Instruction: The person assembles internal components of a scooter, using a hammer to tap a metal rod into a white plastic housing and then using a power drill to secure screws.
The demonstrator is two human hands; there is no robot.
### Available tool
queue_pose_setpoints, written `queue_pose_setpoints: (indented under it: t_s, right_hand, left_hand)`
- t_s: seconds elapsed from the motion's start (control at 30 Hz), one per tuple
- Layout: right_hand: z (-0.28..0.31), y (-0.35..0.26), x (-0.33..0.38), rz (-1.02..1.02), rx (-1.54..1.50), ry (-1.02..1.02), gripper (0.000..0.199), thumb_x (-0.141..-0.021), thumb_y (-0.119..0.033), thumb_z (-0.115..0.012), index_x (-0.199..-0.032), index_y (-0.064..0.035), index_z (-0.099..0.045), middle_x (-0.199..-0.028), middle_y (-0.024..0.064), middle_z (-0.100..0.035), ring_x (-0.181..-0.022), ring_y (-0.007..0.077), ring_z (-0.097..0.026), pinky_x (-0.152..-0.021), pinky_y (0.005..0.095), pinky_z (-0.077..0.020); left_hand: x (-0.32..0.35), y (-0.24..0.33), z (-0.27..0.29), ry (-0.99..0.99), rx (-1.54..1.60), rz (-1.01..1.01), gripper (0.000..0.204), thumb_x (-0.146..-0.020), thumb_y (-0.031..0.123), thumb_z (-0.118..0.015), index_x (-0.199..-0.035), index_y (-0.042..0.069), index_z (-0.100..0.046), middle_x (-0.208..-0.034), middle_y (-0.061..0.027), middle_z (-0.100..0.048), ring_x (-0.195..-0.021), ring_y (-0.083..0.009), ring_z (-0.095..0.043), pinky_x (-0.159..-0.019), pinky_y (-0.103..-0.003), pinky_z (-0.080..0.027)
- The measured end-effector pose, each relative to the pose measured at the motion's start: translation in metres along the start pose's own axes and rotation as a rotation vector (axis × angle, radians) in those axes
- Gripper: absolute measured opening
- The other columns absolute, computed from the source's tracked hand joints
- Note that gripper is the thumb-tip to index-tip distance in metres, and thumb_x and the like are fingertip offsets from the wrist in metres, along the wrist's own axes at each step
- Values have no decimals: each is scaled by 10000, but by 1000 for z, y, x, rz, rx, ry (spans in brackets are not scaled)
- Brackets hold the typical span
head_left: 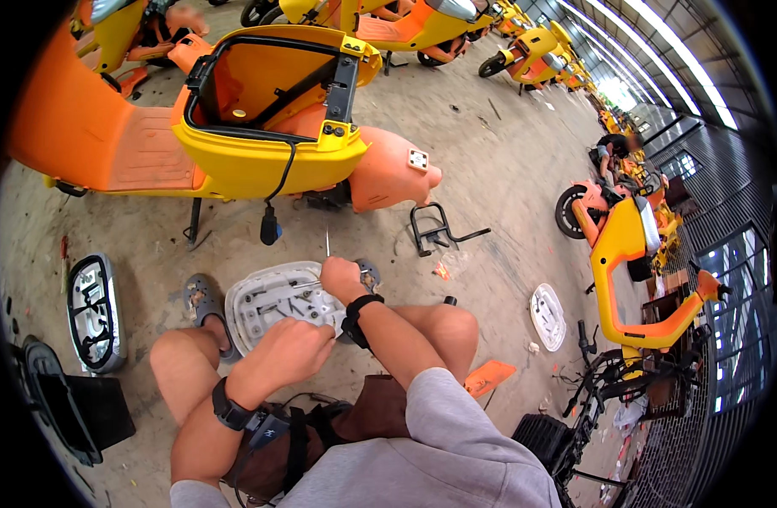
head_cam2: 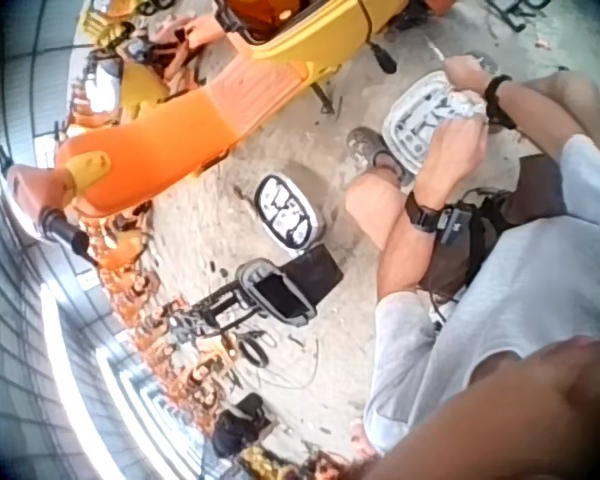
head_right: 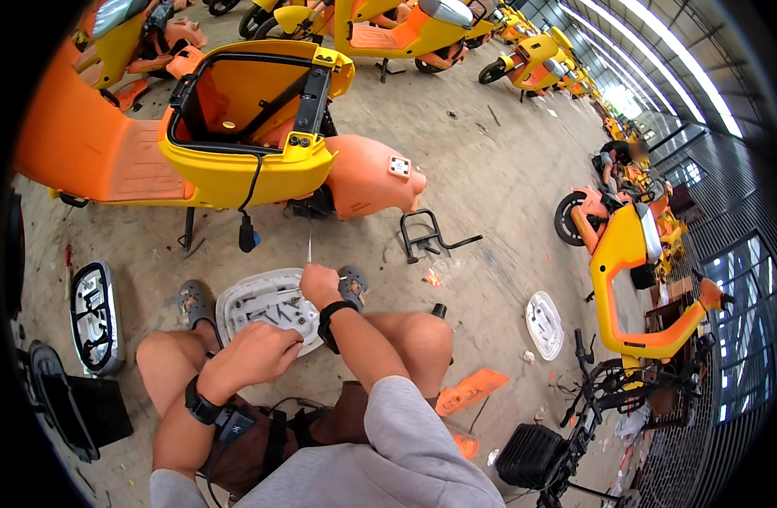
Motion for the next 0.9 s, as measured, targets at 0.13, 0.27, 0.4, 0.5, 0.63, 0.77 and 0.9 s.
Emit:
queue_pose_setpoints:
  t_s: [0.13, 0.27, 0.4, 0.5, 0.63, 0.77, 0.9]
  right_hand:
    - [-7, 6, 0, 7, 63, 12, 217, -836, -166, -553, -936, -58, -712, -953, 177, -709, -896, 329, -698, -769, 440, -557]
    - [-1, 6, 37, 8, 40, 137, 233, -836, -195, -541, -782, -55, -719, -815, 187, -704, -744, 345, -705, -647, 454, -565]
    - [36, -6, 82, 37, -166, 214, 322, -901, -288, -512, -854, -17, -680, -773, 246, -668, -749, 436, -652, -694, 517, -521]
    - [58, -2, 100, 83, -248, 156, 315, -904, -287, -523, -872, -11, -673, -772, 263, -654, -752, 447, -636, -692, 512, -512]
    - [63, 16, 113, 78, -613, 110, 368, -956, -293, -507, -872, 25, -671, -600, 106, -604, -573, 238, -569, -561, 367, -437]
    - [84, 31, 129, -83, -1032, 36, 541, -994, -414, -424, -915, 53, -685, -512, -25, -460, -477, 107, -406, -459, 279, -294]
    - [142, 38, 165, -244, -1444, -166, 773, -976, -605, -300, -1044, 80, -653, -471, -81, -333, -397, 56, -280, -403, 234, -213]
  left_hand:
    - [3, -4, -2, 15, -12, -4, 171, -846, 156, -591, -760, 18, -643, -664, -192, -620, -644, -376, -616, -616, -461, -494]
    - [3, -6, -12, 89, -3, -103, 180, -832, 165, -601, -730, 17, -614, -597, -170, -590, -603, -348, -622, -571, -438, -494]
    - [13, -5, -18, 17, -66, -74, 173, -823, 149, -600, -725, 7, -612, -571, -168, -585, -569, -346, -617, -568, -434, -493]
    - [12, -2, -16, -4, -66, -75, 182, -826, 147, -599, -714, 5, -612, -574, -171, -586, -570, -348, -617, -568, -433, -493]
    - [6, 1, -7, 91, 26, -78, 170, -832, 146, -606, -735, 10, -637, -601, -171, -597, -596, -340, -623, -574, -429, -490]
    - [0, 5, 21, 345, 228, -103, 143, -838, 139, -617, -806, 16, -682, -669, -174, -630, -643, -343, -629, -594, -431, -490]
    - [7, -10, 27, 318, 122, 100, 145, -840, 130, -614, -848, 12, -699, -712, -169, -651, -655, -357, -621, -606, -426, -493]
Point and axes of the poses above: each hand's wrist, its own x-axis away from the middle knuckle, its own z-axis out of the back of the hand, y = z × x, the point moved 2 cm from there along -x, towards the middle knuckle
